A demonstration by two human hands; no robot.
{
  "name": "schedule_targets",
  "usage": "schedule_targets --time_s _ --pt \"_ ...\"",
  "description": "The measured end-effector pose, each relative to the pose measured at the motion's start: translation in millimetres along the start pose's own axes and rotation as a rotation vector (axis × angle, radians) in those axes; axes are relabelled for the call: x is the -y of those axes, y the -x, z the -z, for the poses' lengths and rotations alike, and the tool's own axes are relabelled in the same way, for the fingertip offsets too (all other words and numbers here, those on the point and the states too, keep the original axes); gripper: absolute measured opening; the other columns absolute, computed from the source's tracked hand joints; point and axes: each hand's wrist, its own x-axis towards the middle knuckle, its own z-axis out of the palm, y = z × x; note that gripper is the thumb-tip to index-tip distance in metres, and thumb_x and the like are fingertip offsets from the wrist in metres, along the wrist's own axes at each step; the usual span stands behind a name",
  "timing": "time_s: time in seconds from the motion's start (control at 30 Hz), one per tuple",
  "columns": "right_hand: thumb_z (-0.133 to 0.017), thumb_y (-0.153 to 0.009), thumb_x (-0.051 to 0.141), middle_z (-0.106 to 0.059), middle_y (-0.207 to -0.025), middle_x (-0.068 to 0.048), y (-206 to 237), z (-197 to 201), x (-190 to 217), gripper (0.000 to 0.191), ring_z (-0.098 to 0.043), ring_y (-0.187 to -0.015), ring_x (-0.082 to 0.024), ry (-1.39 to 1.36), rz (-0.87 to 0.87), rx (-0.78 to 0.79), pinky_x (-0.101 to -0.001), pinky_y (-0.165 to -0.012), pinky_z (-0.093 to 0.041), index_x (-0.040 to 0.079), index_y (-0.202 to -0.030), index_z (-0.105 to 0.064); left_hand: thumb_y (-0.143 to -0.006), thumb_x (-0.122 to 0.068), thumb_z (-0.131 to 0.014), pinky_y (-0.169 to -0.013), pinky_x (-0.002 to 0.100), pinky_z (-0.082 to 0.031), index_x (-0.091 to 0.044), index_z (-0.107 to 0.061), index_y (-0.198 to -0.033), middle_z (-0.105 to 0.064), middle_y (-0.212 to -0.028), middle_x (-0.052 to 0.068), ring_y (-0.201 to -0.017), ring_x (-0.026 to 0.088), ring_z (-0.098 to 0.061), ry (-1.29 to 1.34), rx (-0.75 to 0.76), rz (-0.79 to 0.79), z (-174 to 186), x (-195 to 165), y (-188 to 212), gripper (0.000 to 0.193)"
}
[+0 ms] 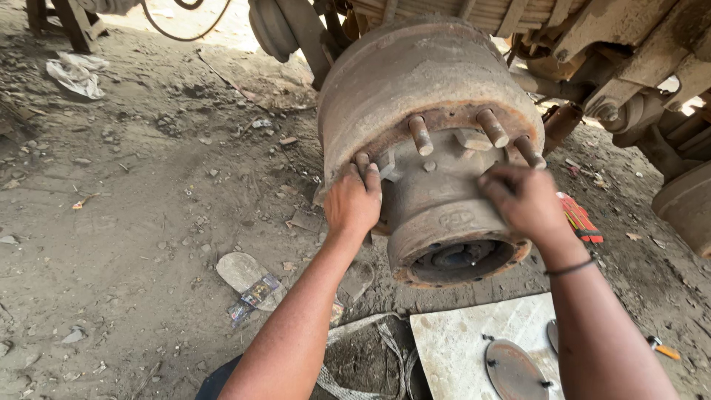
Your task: The person scrapes rust and grime from a truck wheel hub using a small metal scraper. They repeatedly scrape around the wheel studs and the hub face, occasionally repositioning their hands to reach different areas.
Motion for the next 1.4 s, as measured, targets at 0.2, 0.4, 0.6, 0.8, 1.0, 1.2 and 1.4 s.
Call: schedule_targets --time_s 0.2,0.4,0.6,0.8,1.0,1.2,1.4 --pt "-0.074 -0.095 0.024 -0.072 -0.081 -0.016 3.4 0.8 -15.3 0.024 -0.066 -0.078 -0.028 -0.202 0.064 0.093 -0.0383 -0.075 -0.055 0.001 -0.100 -0.073 -0.102 -0.039 -0.049 -0.071 0.052 -0.057 0.001 -0.064 -0.103 -0.072 -0.083 0.024 -0.078 0.039 -0.074 -0.056 0.012 0.007 -2.1 2.2 0.0 0.043" --pt "-0.071 -0.094 0.019 -0.069 -0.076 -0.017 6.1 4.2 -20.4 0.019 -0.060 -0.068 -0.018 -0.137 0.000 0.050 -0.0363 -0.065 -0.052 0.001 -0.099 -0.073 -0.101 -0.040 -0.052 -0.079 0.058 -0.053 0.000 -0.066 -0.100 -0.072 -0.092 0.028 -0.086 0.047 -0.070 -0.046 -0.126 -0.094 -3.8 2.7 1.1 0.043" --pt "-0.072 -0.097 0.019 -0.069 -0.080 -0.020 7.9 3.4 -28.7 0.020 -0.059 -0.064 -0.020 -0.041 -0.068 -0.005 -0.0380 -0.066 -0.051 -0.001 -0.096 -0.073 -0.100 -0.043 -0.050 -0.082 0.058 -0.052 0.000 -0.065 -0.103 -0.071 -0.090 0.030 -0.089 0.048 -0.069 -0.061 -0.047 0.011 -2.9 1.6 2.1 0.045" --pt "-0.070 -0.094 0.019 -0.070 -0.082 -0.020 9.1 2.2 -34.5 0.019 -0.065 -0.067 -0.024 0.009 -0.048 -0.063 -0.0375 -0.065 -0.051 0.001 -0.098 -0.074 -0.099 -0.040 -0.051 -0.079 0.058 -0.052 0.000 -0.066 -0.100 -0.072 -0.092 0.028 -0.087 0.048 -0.069 -0.020 -0.130 -0.087 -5.0 3.9 0.2 0.043" --pt "-0.071 -0.090 0.021 -0.071 -0.083 -0.020 3.0 5.0 -18.1 0.020 -0.072 -0.076 -0.034 -0.028 0.008 -0.002 -0.0405 -0.071 -0.055 0.003 -0.096 -0.075 -0.101 -0.041 -0.050 -0.081 0.057 -0.052 0.000 -0.065 -0.101 -0.071 -0.088 0.029 -0.088 0.048 -0.069 -0.035 -0.111 -0.067 -5.8 4.2 0.5 0.043" --pt "-0.074 -0.084 0.030 -0.072 -0.079 -0.018 -15.5 1.0 1.0 0.026 -0.070 -0.069 -0.038 0.015 0.095 0.130 -0.0457 -0.069 -0.056 0.010 -0.100 -0.078 -0.099 -0.042 -0.051 -0.080 0.059 -0.051 0.000 -0.065 -0.100 -0.071 -0.089 0.029 -0.088 0.049 -0.068 -0.016 -0.103 -0.032 -4.1 2.2 0.5 0.044" --pt "-0.072 -0.088 0.029 -0.072 -0.080 -0.019 -17.2 -3.0 11.2 0.021 -0.071 -0.076 -0.037 0.134 -0.037 -0.033 -0.0457 -0.077 -0.057 0.010 -0.091 -0.079 -0.100 -0.043 -0.050 -0.081 0.059 -0.051 -0.001 -0.065 -0.100 -0.071 -0.090 0.030 -0.089 0.049 -0.068 -0.036 -0.093 -0.017 -5.0 1.7 1.8 0.044"
